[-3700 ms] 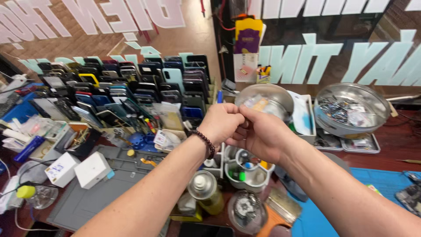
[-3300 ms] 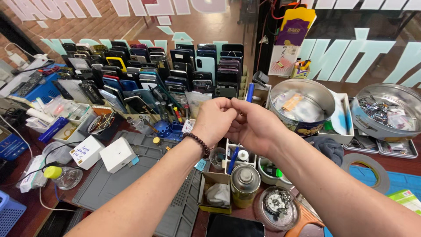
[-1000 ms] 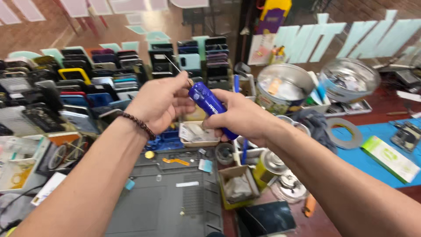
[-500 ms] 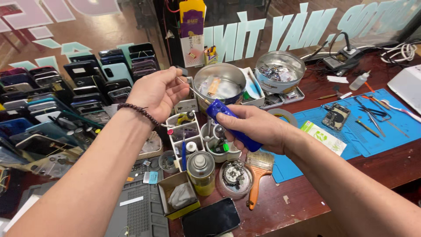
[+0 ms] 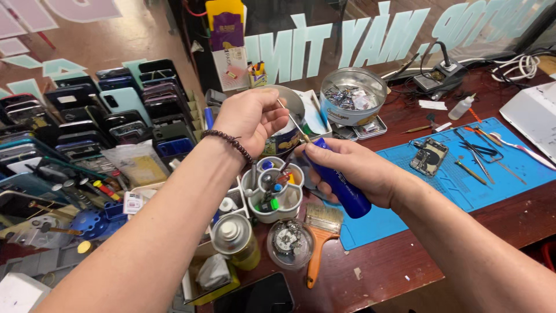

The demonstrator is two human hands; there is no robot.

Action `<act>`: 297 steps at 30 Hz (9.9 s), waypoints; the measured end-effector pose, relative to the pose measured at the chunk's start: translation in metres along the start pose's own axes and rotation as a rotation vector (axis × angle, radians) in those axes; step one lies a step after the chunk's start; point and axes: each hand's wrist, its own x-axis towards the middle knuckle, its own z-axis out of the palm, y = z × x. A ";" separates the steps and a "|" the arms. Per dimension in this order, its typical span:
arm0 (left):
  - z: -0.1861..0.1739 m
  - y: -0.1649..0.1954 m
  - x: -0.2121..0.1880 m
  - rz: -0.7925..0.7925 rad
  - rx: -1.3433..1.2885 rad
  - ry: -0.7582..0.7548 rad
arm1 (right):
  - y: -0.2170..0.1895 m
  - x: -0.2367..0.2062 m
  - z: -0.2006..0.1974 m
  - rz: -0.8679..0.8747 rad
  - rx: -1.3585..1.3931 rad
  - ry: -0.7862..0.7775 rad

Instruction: The person uses a blue-handled screwdriver to remove screws from a disassembled smartphone placed on a white box. They then use a metal prying tool to lift and separate the phone's frame from the screen assembly. The person continues to unscrew and pry components while working at a cluttered electronics repair bench.

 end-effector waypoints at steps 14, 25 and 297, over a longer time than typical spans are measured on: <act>0.182 -0.123 0.080 -0.043 -0.025 0.050 | -0.008 -0.042 -0.236 0.069 -0.155 -0.003; 0.219 -0.142 0.133 -0.058 0.028 0.195 | -0.010 -0.068 -0.318 0.189 -0.012 0.164; 0.806 -0.429 0.446 -0.152 -0.754 0.122 | -0.081 -0.258 -0.946 -0.004 -0.263 0.113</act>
